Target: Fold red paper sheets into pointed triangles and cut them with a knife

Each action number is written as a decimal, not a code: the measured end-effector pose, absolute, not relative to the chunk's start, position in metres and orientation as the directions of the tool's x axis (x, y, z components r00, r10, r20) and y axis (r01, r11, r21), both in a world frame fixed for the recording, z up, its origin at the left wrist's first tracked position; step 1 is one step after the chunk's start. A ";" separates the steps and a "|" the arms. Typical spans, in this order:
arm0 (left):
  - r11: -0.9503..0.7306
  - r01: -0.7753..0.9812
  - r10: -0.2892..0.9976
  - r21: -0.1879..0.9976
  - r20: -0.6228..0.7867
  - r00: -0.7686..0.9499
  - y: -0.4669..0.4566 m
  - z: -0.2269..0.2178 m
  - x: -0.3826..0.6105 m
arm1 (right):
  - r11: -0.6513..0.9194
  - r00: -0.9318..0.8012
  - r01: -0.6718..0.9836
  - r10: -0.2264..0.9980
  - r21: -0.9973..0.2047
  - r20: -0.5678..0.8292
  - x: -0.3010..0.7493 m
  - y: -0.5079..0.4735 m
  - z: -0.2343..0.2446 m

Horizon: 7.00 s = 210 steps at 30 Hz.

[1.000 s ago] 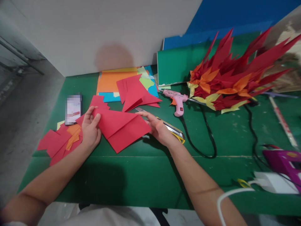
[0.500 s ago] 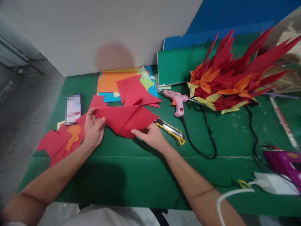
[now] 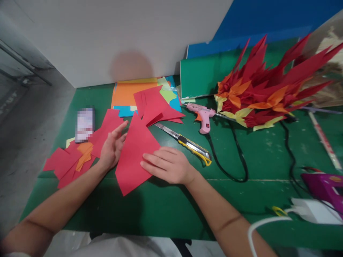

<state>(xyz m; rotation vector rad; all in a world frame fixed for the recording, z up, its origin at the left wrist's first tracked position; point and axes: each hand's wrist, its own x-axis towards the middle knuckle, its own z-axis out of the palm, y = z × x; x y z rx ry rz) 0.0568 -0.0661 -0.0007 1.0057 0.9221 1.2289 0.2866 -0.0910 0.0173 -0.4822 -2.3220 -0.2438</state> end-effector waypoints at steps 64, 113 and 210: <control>-0.364 0.312 0.829 0.878 0.152 0.538 -0.053 0.003 0.035 | 0.534 -0.528 0.614 0.825 -0.580 0.200 0.289 -0.070 0.001; -0.738 0.516 0.594 0.435 0.054 0.803 -0.052 0.002 0.034 | 0.212 -0.176 0.760 0.977 -0.614 0.118 0.277 -0.067 -0.009; -0.790 0.492 0.529 0.367 0.000 0.849 -0.051 0.002 0.034 | 0.868 -0.830 0.443 0.492 -0.224 0.261 0.280 -0.080 0.008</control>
